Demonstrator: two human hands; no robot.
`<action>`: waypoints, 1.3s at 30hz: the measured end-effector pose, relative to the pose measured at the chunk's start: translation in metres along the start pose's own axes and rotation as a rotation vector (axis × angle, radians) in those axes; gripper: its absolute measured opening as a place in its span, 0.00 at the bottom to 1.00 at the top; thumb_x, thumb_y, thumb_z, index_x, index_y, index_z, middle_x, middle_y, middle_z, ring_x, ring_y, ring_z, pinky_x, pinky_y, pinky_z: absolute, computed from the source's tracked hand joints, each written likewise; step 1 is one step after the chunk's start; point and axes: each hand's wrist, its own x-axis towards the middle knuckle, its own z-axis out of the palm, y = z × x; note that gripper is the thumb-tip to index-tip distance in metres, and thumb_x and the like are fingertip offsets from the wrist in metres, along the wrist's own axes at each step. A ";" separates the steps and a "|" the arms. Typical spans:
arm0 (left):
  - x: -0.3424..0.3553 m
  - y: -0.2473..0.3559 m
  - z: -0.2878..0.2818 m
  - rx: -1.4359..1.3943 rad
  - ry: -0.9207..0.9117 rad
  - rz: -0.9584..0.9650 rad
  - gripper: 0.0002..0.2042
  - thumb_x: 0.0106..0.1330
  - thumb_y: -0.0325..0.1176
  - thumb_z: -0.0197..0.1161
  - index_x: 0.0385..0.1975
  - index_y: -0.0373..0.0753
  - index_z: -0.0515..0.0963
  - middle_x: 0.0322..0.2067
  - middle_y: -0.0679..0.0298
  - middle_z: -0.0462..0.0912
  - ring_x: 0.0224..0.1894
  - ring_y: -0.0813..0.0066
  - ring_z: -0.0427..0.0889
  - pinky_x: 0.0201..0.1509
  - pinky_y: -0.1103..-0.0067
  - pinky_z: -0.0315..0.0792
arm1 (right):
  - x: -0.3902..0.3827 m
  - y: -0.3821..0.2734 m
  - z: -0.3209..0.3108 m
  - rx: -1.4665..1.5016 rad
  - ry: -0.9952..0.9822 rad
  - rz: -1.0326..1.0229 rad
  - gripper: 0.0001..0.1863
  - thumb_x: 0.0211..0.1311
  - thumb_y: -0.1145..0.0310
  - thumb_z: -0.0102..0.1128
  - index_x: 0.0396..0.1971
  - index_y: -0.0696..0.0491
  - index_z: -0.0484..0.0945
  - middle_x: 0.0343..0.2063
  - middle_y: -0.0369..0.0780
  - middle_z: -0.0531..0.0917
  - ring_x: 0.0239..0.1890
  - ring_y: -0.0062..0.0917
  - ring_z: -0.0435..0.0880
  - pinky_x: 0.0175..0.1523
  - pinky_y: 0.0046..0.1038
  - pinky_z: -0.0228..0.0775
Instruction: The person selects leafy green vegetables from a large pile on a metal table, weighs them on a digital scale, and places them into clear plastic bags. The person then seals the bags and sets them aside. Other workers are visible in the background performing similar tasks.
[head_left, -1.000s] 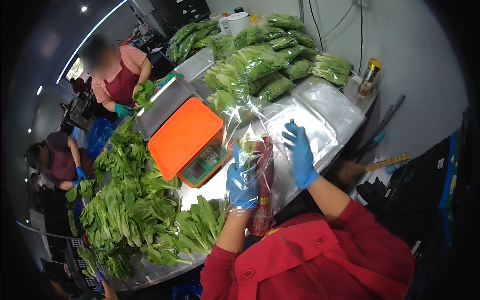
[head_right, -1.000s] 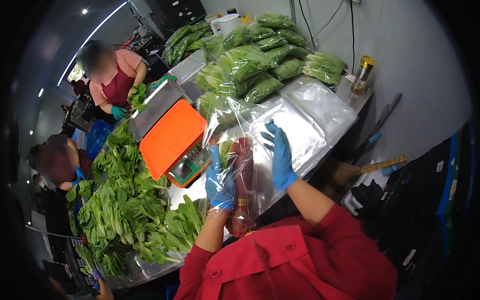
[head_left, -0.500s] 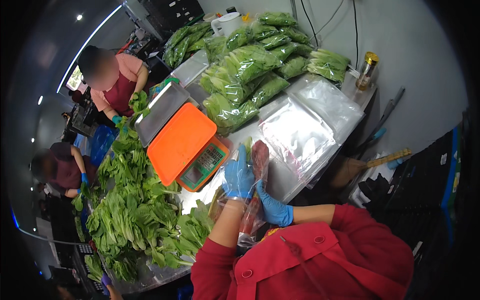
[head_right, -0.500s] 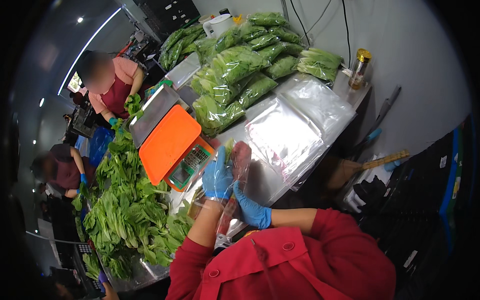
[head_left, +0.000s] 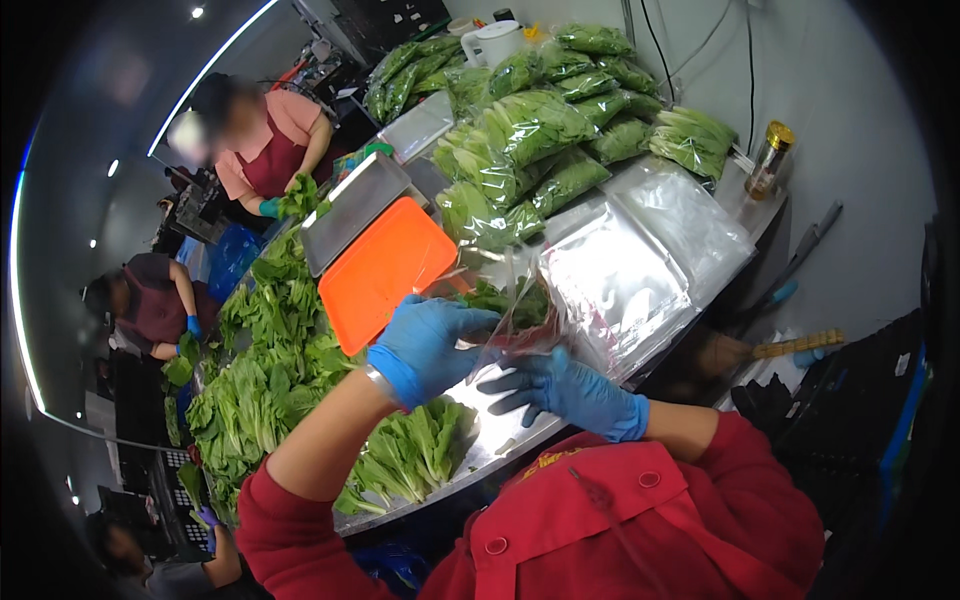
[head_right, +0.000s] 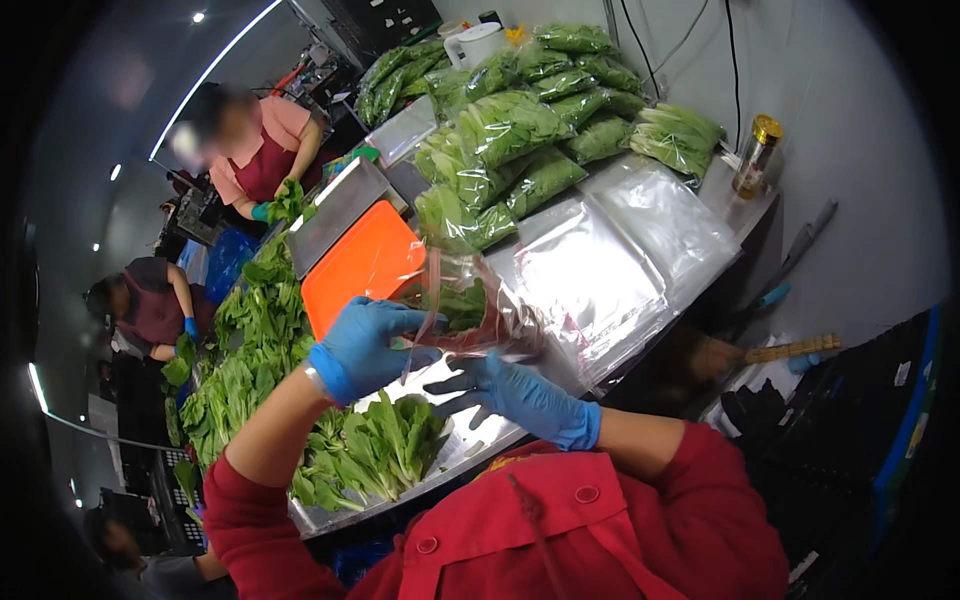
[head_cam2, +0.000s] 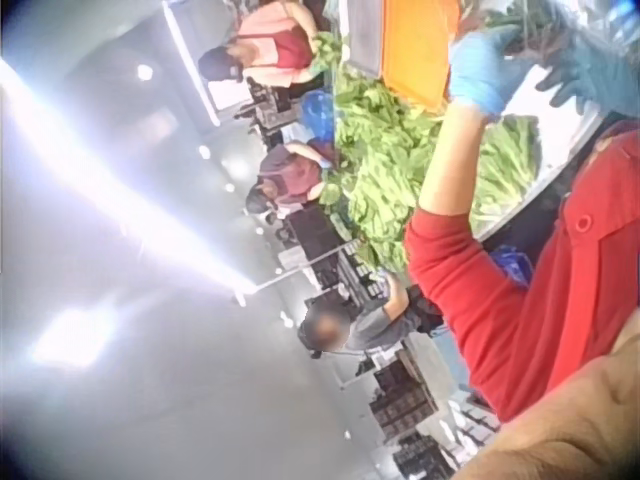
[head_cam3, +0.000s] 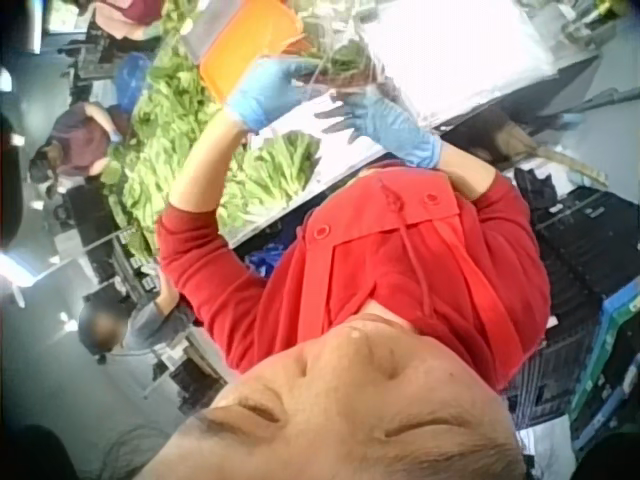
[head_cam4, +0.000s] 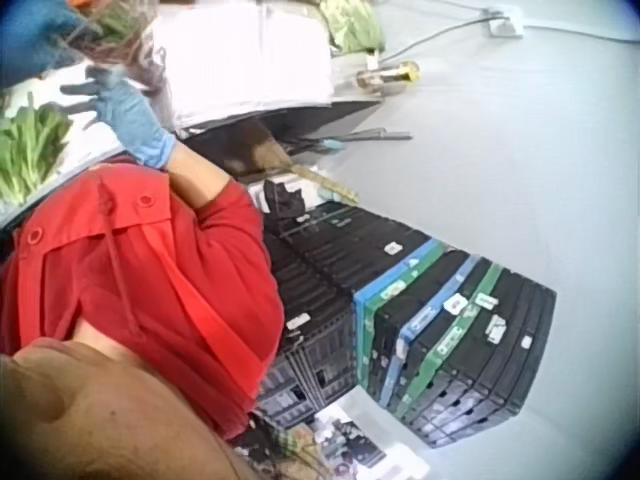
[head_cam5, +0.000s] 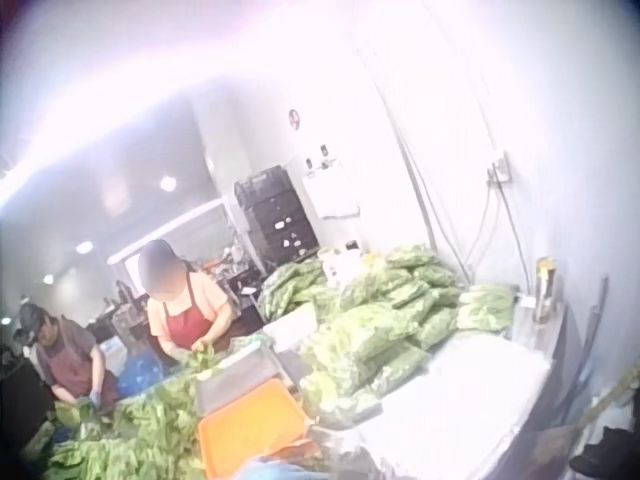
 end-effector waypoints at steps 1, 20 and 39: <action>-0.001 -0.010 0.009 0.168 -0.013 0.014 0.12 0.57 0.43 0.63 0.39 0.50 0.83 0.25 0.66 0.84 0.30 0.63 0.82 0.38 0.72 0.71 | -0.009 -0.017 0.011 -0.315 -0.029 0.001 0.37 0.66 0.39 0.39 0.61 0.55 0.65 0.55 0.43 0.76 0.53 0.32 0.78 0.48 0.23 0.71; -0.042 0.005 0.026 0.254 0.336 0.065 0.02 0.57 0.33 0.62 0.27 0.45 0.80 0.23 0.59 0.80 0.27 0.59 0.79 0.29 0.66 0.70 | 0.003 -0.147 0.040 -1.902 0.015 -0.752 0.07 0.57 0.63 0.59 0.29 0.51 0.79 0.31 0.39 0.79 0.32 0.33 0.81 0.32 0.32 0.73; -0.266 -0.088 -0.023 -0.309 1.762 0.065 0.22 0.71 0.34 0.43 0.63 0.35 0.59 0.63 0.53 0.61 0.64 0.60 0.64 0.68 0.64 0.58 | -0.005 -0.128 0.026 -0.987 0.279 -0.398 0.09 0.56 0.75 0.66 0.36 0.59 0.77 0.31 0.36 0.81 0.32 0.14 0.78 0.38 0.19 0.75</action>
